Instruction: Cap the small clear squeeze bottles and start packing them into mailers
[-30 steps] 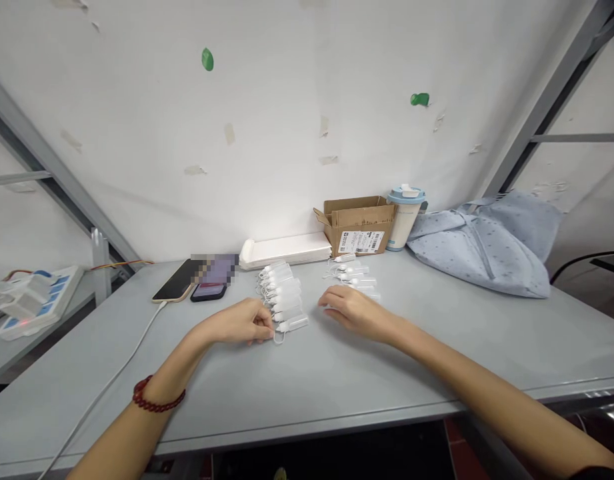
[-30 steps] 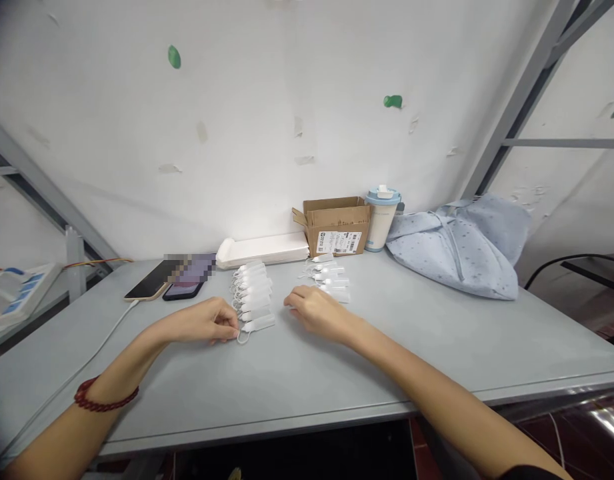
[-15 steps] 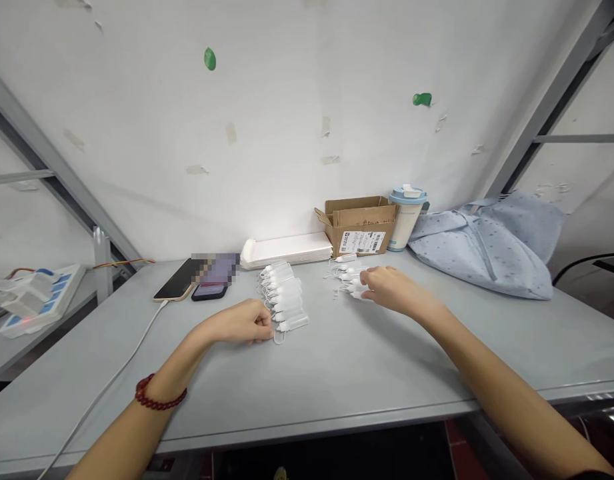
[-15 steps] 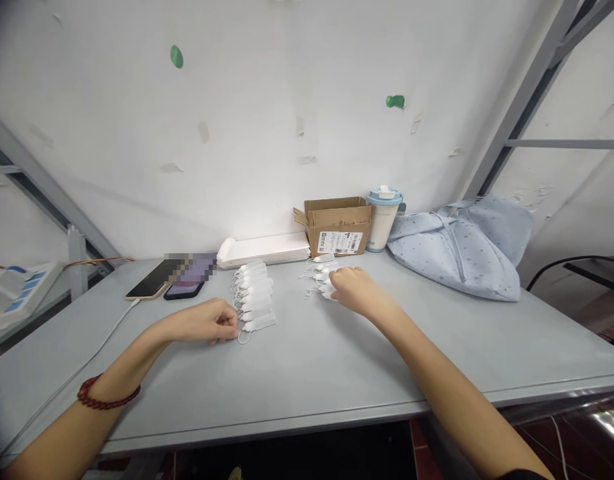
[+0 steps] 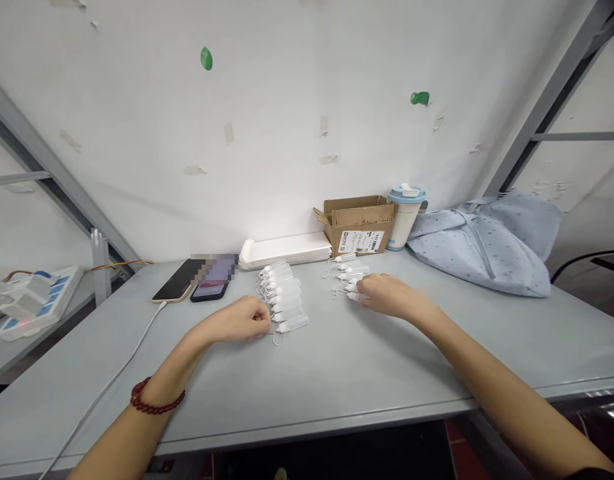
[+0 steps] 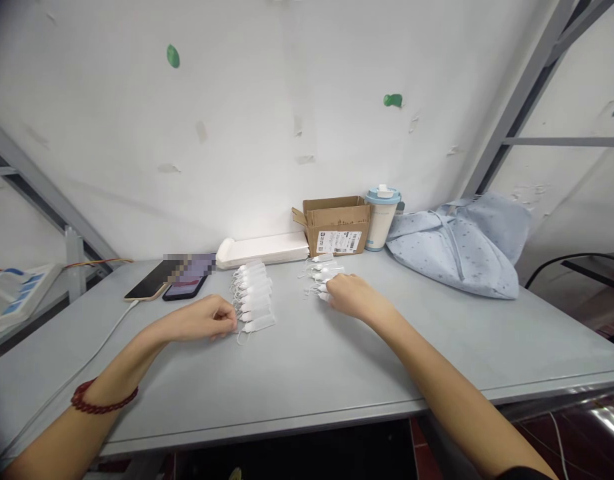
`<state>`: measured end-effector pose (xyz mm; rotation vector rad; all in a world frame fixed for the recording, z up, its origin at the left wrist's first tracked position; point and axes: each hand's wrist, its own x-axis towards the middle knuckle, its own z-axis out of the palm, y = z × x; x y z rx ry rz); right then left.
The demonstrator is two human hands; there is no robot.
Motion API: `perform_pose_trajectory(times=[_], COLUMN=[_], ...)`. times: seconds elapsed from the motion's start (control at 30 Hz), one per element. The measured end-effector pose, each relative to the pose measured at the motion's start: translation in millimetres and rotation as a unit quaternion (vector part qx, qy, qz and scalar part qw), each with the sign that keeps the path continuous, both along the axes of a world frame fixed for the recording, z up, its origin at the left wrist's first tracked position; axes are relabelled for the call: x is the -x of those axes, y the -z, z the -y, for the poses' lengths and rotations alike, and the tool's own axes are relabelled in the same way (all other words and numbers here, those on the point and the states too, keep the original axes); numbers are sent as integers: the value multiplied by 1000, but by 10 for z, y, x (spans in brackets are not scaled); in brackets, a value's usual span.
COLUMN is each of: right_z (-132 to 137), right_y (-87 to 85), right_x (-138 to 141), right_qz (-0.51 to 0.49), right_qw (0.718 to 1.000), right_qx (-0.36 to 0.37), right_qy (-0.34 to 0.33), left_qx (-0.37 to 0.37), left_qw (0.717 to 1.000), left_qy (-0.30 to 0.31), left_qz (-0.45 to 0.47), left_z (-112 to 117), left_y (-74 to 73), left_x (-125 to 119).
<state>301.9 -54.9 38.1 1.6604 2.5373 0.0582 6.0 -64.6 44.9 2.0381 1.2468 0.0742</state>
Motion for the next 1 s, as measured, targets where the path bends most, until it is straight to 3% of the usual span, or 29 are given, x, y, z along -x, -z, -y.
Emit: perform_pose_trajectory(times=[0.17,0.37,0.47,0.73,1.0], right_z=[29,98,137,199,251], right_y=[-7,-85,-104,-60,-60], right_x=[-4,84,141,258,319], right_qz=[-155,-326,-395,-457,-462], right_qw=[986,937,911,879,875], right_qx=[6,7,14,41,34], right_qy=[-56,-123,-120,-130,-142], left_qx=[-35,-65,-54,-14,-60], left_qw=[997,984,979,978,976], left_qy=[-47,-79,-92,-59,-90], left_qz=[54,144,174,200,189], left_z=[39,87,118,170,140], left_y=[-42,-17,-11,38,71], left_x=[-97,-194,-237,-288,-318])
